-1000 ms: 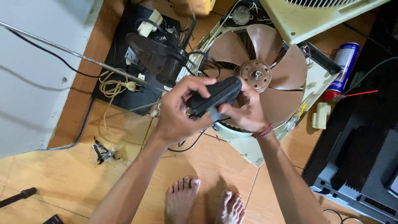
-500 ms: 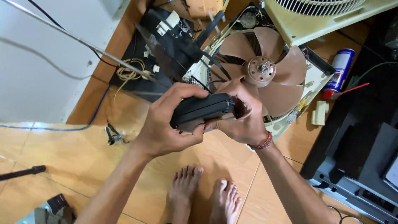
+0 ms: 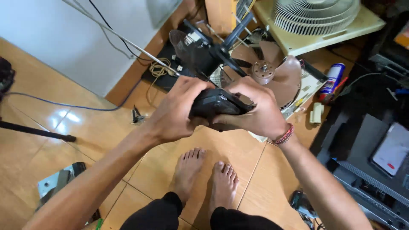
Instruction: Repairing a fan by mounting the motor housing and securing it with a screwdriver and tape.
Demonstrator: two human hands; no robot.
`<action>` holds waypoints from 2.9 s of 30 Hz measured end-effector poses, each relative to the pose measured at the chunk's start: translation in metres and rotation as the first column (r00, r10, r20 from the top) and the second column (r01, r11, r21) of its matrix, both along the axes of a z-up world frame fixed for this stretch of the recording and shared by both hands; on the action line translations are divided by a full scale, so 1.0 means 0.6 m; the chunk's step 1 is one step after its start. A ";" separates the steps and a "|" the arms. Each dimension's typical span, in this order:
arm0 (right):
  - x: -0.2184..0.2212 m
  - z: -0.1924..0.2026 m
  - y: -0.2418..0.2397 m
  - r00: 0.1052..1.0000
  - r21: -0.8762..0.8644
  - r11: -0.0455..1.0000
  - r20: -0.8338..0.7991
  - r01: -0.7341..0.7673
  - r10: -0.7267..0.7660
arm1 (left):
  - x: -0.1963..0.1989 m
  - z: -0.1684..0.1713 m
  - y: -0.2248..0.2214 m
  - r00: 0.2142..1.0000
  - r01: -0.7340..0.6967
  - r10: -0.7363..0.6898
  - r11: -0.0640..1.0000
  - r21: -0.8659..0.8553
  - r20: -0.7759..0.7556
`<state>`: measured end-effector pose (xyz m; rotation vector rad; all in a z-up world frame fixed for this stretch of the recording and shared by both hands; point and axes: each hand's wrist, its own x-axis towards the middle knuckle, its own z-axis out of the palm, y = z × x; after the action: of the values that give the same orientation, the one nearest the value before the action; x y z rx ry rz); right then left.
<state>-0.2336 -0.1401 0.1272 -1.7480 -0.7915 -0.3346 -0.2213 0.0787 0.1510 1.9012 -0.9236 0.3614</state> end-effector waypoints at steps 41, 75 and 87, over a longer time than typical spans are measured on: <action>-0.020 0.004 -0.065 0.829 0.073 0.966 -0.500 -0.248 0.251 | 0.024 0.232 0.038 0.943 0.206 -0.247 0.959 0.195 0.221; -0.051 -0.059 -0.061 0.871 0.057 0.998 -0.492 0.021 0.010 | 0.007 0.084 0.067 0.777 0.285 -0.494 0.829 -0.482 -0.391; -0.051 -0.052 -0.060 0.846 0.047 0.998 -0.532 0.048 -0.016 | 0.013 0.077 0.068 0.681 0.277 -0.584 0.764 -0.583 -0.441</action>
<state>-0.2643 -0.1761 0.0963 -1.6827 -0.3424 0.1130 -0.2135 0.1197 0.1969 1.1447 -0.7311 -0.3042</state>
